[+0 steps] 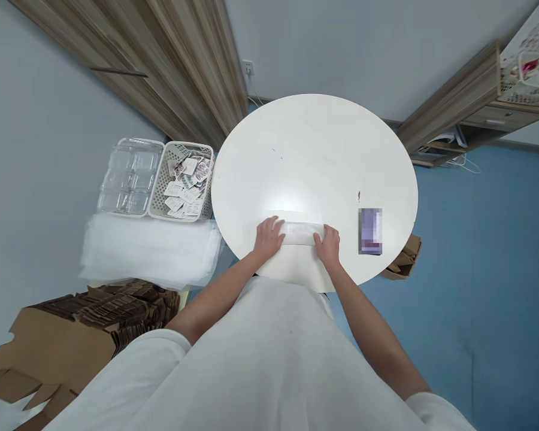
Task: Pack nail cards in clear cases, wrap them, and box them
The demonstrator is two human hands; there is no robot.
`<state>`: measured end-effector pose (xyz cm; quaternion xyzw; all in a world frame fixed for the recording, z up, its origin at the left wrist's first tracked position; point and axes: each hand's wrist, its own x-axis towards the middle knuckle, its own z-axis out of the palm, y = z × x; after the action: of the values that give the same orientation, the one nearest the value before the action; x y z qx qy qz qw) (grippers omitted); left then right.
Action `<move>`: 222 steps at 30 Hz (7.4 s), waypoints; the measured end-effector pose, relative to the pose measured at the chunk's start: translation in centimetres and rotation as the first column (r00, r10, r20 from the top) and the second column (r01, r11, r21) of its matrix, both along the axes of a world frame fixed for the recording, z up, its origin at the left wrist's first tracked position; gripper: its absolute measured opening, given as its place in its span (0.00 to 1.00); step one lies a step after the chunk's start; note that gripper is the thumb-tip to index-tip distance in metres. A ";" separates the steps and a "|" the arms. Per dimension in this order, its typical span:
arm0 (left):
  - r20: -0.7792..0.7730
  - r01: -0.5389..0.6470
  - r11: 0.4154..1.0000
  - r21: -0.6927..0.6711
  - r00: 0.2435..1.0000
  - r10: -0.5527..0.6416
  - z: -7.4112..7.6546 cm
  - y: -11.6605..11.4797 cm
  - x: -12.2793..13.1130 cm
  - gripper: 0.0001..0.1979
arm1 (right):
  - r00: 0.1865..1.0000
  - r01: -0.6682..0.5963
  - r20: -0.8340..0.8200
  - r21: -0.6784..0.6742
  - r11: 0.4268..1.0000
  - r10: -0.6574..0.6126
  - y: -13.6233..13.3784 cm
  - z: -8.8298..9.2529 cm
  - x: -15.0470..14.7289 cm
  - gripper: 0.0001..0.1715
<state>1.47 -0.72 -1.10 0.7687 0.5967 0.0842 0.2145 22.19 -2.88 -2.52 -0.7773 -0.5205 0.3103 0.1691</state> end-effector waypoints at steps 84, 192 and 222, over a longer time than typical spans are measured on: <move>0.263 -0.334 0.627 -0.704 0.697 0.667 -0.1 -2.4 -0.5 0.15 | 0.933 -0.343 0.086 -0.087 0.935 0.350 -3.2 0.9 -2.8 0.25; 0.339 -0.240 0.892 -0.383 0.862 0.377 -1.0 -1.0 2.2 0.15 | 0.918 -0.093 -0.393 -0.100 0.991 0.046 -3.7 1.2 -1.9 0.27; 0.463 -0.179 0.804 -0.568 0.737 0.491 -0.7 0.4 -3.0 0.21 | 0.703 0.095 -0.641 -0.344 0.934 -0.308 0.7 3.7 -7.5 0.28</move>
<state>-1.53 -0.31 -1.83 0.4983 0.6337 0.2041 0.5554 14.65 -2.22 1.15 -0.6757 -0.2814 0.6262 0.2684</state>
